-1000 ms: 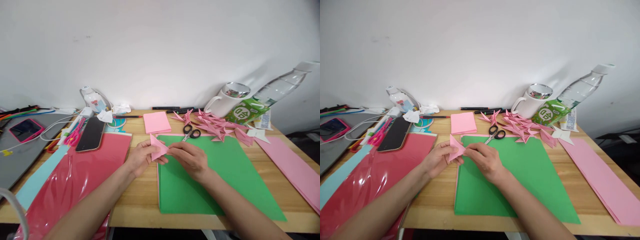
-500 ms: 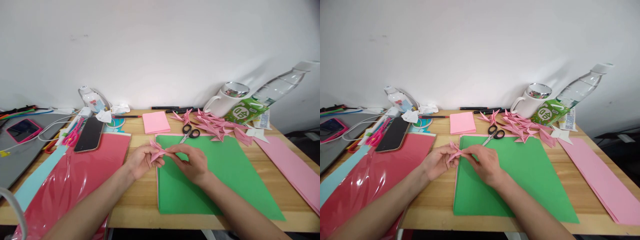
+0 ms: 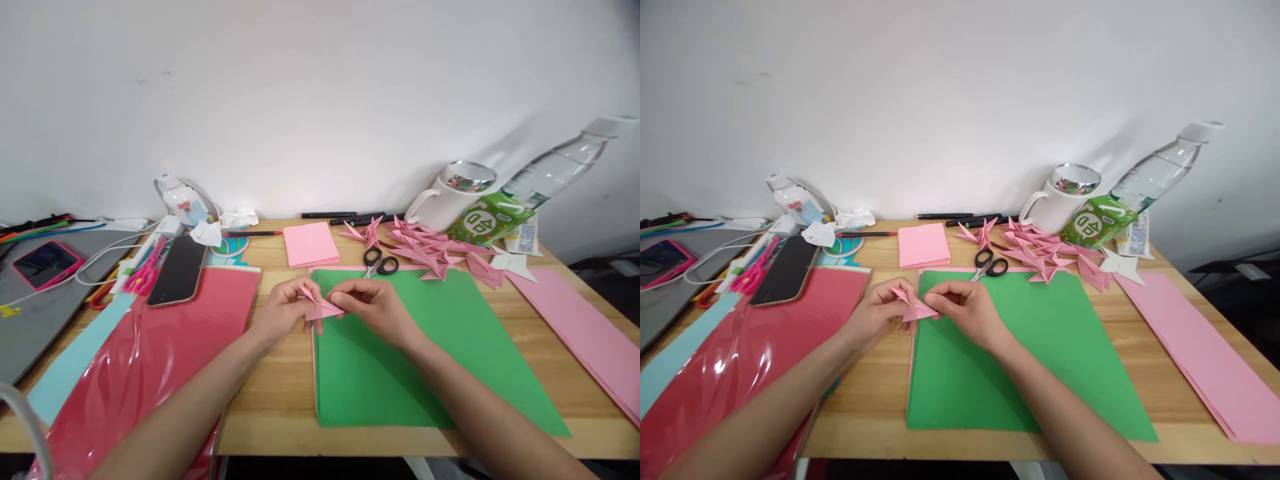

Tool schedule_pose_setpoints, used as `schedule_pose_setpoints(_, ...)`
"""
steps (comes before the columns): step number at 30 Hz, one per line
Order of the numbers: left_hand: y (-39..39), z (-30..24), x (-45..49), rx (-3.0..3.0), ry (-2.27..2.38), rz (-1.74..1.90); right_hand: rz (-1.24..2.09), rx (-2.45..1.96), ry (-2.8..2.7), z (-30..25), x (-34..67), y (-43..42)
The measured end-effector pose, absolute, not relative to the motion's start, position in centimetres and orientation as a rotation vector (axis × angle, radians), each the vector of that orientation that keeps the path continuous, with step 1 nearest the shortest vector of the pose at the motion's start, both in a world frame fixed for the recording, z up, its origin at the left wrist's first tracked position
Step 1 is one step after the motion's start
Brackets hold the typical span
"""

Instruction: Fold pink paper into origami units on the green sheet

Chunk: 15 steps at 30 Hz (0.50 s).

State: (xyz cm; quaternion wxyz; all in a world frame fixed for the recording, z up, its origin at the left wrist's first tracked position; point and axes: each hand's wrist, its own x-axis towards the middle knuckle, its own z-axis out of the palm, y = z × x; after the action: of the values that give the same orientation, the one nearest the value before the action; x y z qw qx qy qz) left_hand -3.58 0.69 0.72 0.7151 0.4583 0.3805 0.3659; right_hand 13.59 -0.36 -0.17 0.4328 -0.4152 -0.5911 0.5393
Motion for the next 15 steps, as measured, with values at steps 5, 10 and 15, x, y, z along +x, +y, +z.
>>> schedule_pose_setpoints(5,0.0,0.9,-3.2,1.232,0.913,0.771,1.798,-1.049,-1.167,-0.7,13.9,0.2)
schedule_pose_setpoints(10,-0.3,0.5,-2.9,1.199,1.014,0.839,1.870,-1.102,-1.022,-1.5,14.0,0.3)
schedule_pose_setpoints(15,-0.4,0.4,-2.9,1.124,1.069,0.880,1.927,-1.132,-0.983,-1.4,13.9,0.3)
